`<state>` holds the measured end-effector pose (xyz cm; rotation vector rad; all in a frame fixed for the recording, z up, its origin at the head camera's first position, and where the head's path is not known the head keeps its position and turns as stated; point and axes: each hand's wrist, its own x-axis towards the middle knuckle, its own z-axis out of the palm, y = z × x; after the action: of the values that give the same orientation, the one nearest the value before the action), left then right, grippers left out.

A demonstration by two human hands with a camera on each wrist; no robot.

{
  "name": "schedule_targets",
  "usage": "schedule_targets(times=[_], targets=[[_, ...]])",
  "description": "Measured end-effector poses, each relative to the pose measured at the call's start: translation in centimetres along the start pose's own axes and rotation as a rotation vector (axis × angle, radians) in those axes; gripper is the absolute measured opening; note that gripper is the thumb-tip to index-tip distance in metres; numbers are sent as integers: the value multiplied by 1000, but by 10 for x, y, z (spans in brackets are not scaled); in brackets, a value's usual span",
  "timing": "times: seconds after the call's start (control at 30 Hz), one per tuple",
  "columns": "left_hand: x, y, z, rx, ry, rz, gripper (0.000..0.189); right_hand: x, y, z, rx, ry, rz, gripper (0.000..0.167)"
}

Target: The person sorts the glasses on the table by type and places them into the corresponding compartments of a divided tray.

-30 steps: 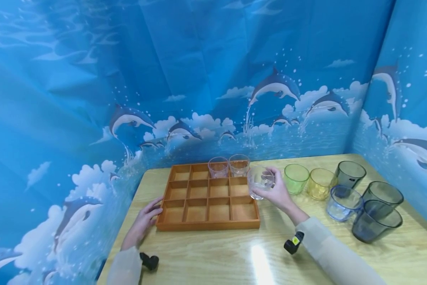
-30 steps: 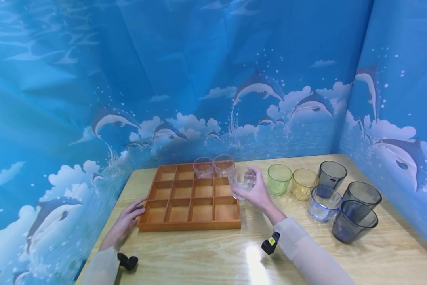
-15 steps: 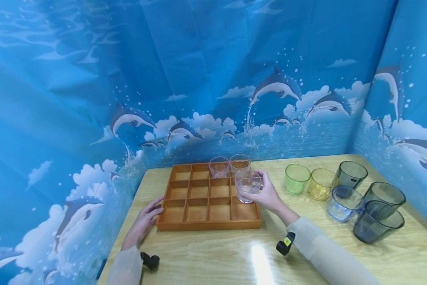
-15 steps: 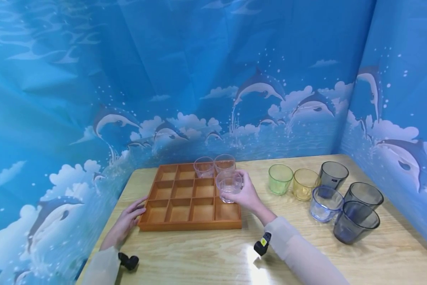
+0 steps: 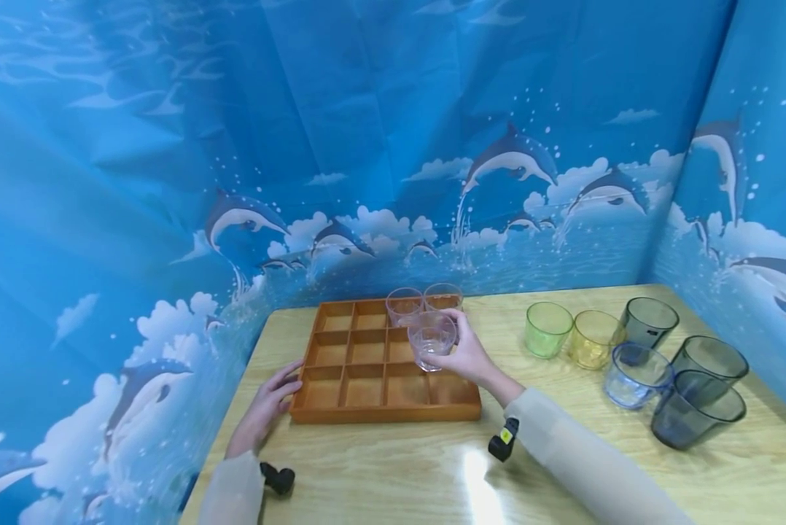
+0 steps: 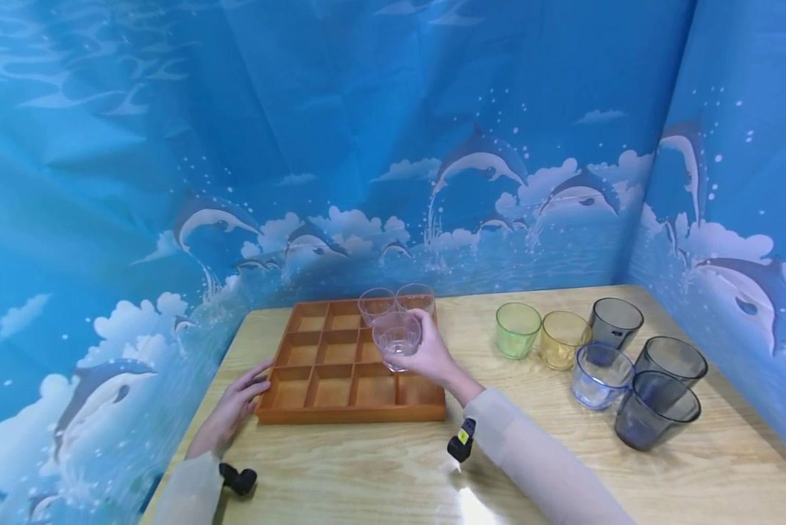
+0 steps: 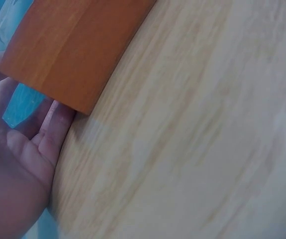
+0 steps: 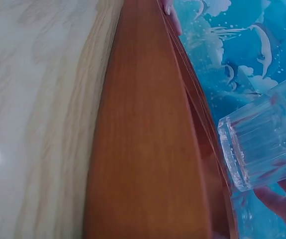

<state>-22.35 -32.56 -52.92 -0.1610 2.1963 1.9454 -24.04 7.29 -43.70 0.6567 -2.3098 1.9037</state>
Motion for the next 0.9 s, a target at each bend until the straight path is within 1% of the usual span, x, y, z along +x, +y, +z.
schedule_targets(times=[0.13,0.23,0.47,0.53,0.67,0.8,0.9], targets=[[-1,1,-1,-1,4,1,56,9,-4,10,6,-19,0,81],[-2,1,-1,1,14,0,54,16,-2,17,-5,-25,1,82],[2,1,0,5,-11,11,56,39,29,35,-57,-2,21,87],[2,1,1,-5,-9,6,57,45,33,39,-53,-4,10,87],[1,2,2,-16,3,2,57,57,34,48,-31,-10,-4,85],[1,1,1,-7,5,3,58,66,34,57,-56,-5,-13,84],[1,-1,0,5,10,4,57,71,32,62,-77,-18,-5,86]])
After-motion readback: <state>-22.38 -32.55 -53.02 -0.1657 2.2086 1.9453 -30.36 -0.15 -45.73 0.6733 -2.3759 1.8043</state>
